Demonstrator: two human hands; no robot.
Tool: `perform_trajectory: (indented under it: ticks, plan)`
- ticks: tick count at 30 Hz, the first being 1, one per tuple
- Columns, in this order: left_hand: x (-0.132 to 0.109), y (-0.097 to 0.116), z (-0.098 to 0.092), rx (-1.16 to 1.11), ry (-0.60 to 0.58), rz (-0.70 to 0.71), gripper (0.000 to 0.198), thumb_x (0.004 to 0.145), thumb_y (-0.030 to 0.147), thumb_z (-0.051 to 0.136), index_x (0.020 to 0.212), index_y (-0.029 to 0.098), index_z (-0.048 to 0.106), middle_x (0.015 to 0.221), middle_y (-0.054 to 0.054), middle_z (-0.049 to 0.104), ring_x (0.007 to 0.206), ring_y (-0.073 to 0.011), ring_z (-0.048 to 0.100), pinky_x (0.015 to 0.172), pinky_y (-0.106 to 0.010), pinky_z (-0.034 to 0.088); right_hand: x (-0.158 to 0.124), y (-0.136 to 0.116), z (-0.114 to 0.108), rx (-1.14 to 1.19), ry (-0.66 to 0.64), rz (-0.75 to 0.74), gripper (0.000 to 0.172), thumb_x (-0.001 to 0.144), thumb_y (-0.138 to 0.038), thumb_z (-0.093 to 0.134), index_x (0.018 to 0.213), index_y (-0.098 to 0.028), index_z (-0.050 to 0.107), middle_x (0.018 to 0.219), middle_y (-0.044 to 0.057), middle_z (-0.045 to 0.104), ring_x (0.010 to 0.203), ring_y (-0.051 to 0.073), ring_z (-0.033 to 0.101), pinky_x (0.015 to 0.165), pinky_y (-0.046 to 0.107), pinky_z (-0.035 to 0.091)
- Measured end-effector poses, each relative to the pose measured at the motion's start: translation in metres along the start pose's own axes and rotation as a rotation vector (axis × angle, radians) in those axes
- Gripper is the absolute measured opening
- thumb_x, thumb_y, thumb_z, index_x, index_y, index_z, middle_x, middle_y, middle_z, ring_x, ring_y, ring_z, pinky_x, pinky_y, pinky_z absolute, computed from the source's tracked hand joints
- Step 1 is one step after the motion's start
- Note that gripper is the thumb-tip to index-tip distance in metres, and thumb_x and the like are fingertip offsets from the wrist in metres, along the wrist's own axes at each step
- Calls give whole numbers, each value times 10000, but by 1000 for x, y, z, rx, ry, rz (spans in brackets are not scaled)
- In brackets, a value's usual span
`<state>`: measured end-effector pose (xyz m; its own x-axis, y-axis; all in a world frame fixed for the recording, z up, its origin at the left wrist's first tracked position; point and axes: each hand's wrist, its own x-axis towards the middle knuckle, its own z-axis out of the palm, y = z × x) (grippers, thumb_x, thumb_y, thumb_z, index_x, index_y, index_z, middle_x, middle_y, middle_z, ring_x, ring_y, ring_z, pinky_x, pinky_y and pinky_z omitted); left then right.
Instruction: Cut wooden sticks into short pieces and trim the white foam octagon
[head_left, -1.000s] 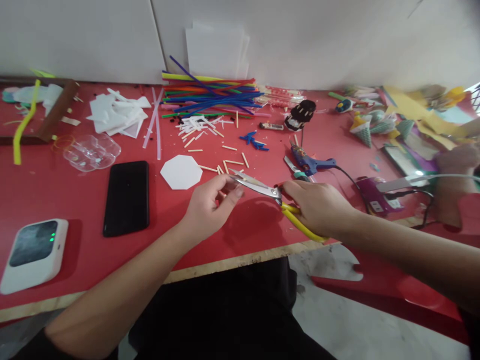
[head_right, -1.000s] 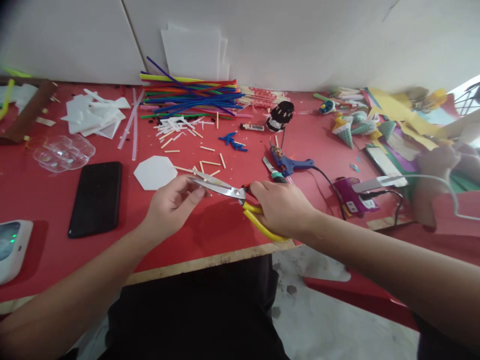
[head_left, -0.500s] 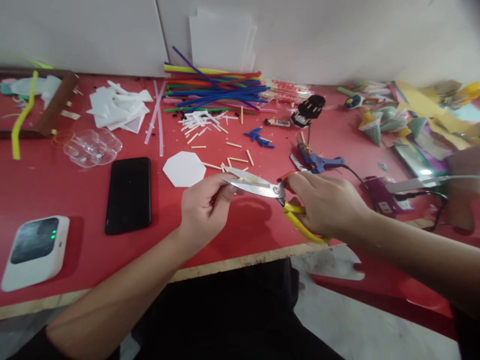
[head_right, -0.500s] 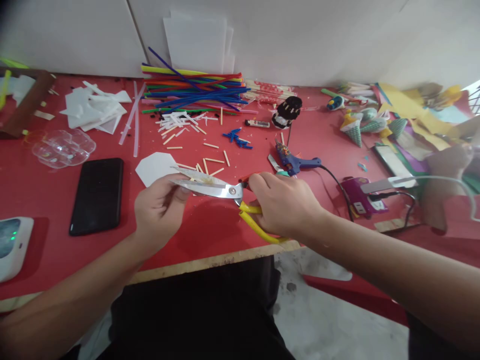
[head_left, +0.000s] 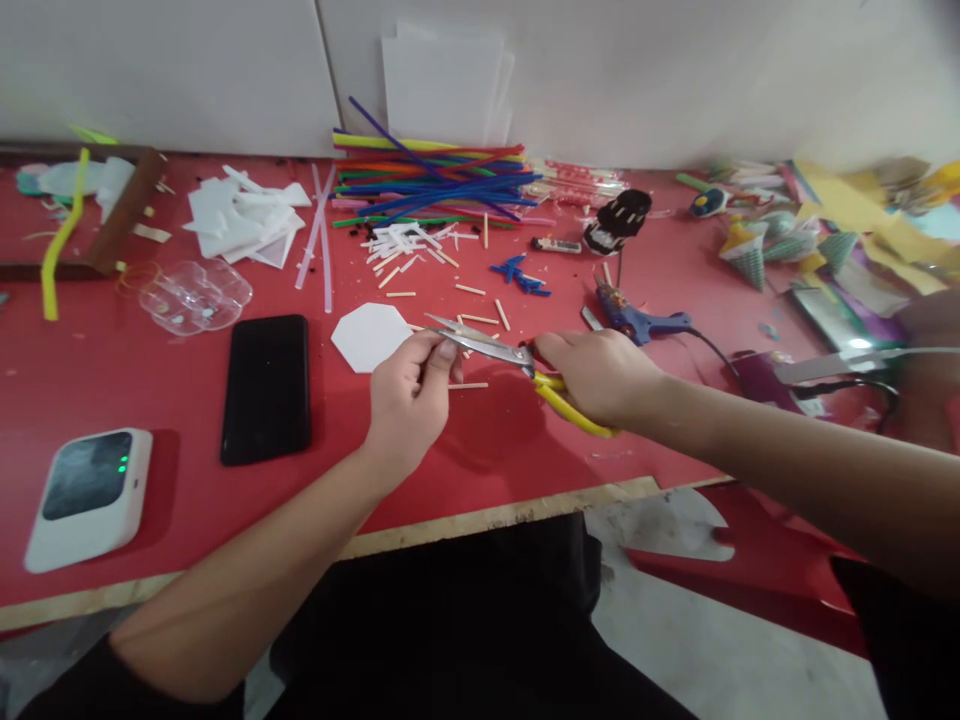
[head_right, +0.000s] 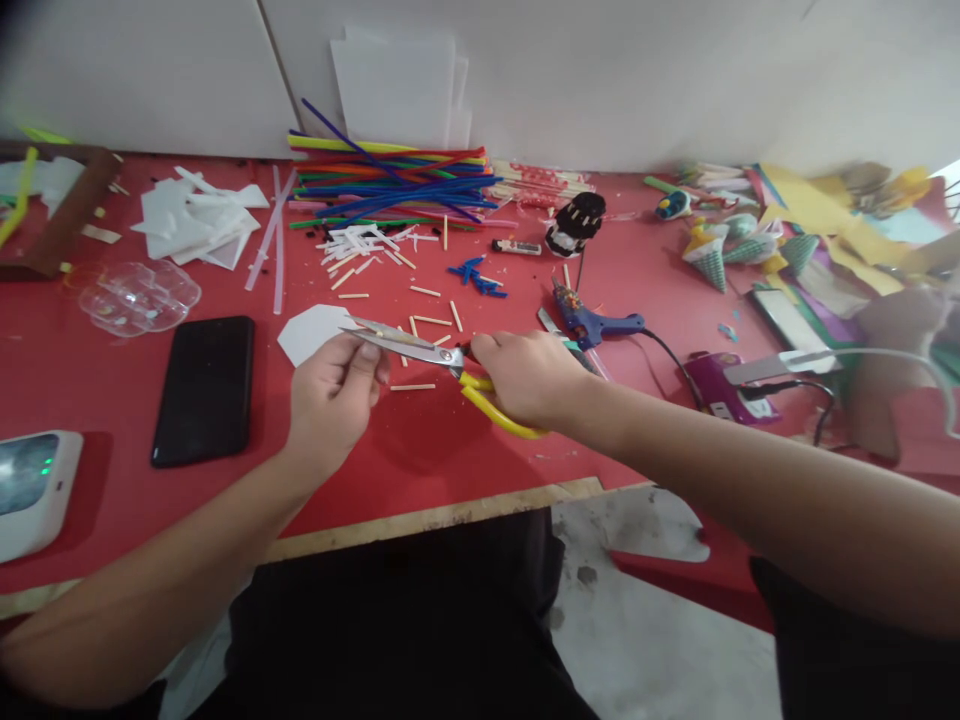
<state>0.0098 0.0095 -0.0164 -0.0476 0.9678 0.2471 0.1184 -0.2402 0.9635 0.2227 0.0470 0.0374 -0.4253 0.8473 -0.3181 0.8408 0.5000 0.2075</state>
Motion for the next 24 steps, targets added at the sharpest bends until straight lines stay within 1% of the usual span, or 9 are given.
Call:
perform_trajectory:
  ticks: [3, 5, 9, 13, 15, 18, 24]
  plan:
    - [2, -8, -2, -36, 27, -43, 284, 1004, 279, 509, 740, 198, 575, 686, -4, 601, 608, -105, 542, 504, -225, 391, 9, -2, -1, -11, -4, -5, 267, 925, -364, 488, 1055, -156, 595, 893, 137, 717, 715, 235, 632, 591, 316, 269]
    - [2, -10, -4, -42, 28, -41, 282, 1007, 294, 513, 751, 198, 584, 688, 0, 593, 598, -102, 532, 504, -226, 389, 10, -3, -3, -16, 5, -10, 272, 930, -360, 477, 1069, -154, 588, 906, 142, 716, 734, 244, 639, 593, 317, 271]
    - [2, -5, -7, 0, 6, 11, 301, 1009, 284, 504, 728, 198, 569, 675, 7, 583, 585, -97, 518, 509, -232, 377, 5, -4, -7, -15, 20, -14, 307, 927, -388, 462, 1084, -148, 572, 907, 148, 701, 763, 273, 646, 592, 324, 269]
    - [1, 1, -8, 45, -9, 87, 301, 999, 245, 501, 708, 197, 562, 677, 5, 576, 575, -97, 499, 506, -242, 359, -5, -5, -10, 17, 23, 6, 335, 916, -403, 460, 1098, -140, 561, 916, 145, 687, 758, 277, 639, 593, 329, 277]
    - [1, 2, -7, 65, -32, 102, 300, 990, 232, 513, 696, 197, 561, 638, 17, 547, 530, -89, 454, 491, -246, 339, -8, -6, -10, 28, 34, 5, 351, 914, -408, 455, 1108, -134, 559, 920, 147, 680, 762, 278, 636, 592, 331, 277]
    - [1, 2, -7, 50, -78, 88, 319, 993, 246, 514, 681, 195, 559, 616, 25, 521, 485, -80, 399, 469, -255, 310, -10, -6, -8, 39, 46, 3, 350, 906, -401, 454, 1097, -129, 563, 928, 154, 678, 771, 279, 629, 590, 332, 278]
    - [5, -2, -8, -63, -163, 62, 362, 1000, 247, 499, 645, 193, 549, 628, 9, 520, 526, -88, 466, 491, -250, 355, -7, -2, -1, 38, 73, -17, 341, 902, -399, 463, 1080, -134, 584, 903, 150, 687, 732, 267, 616, 589, 328, 279]
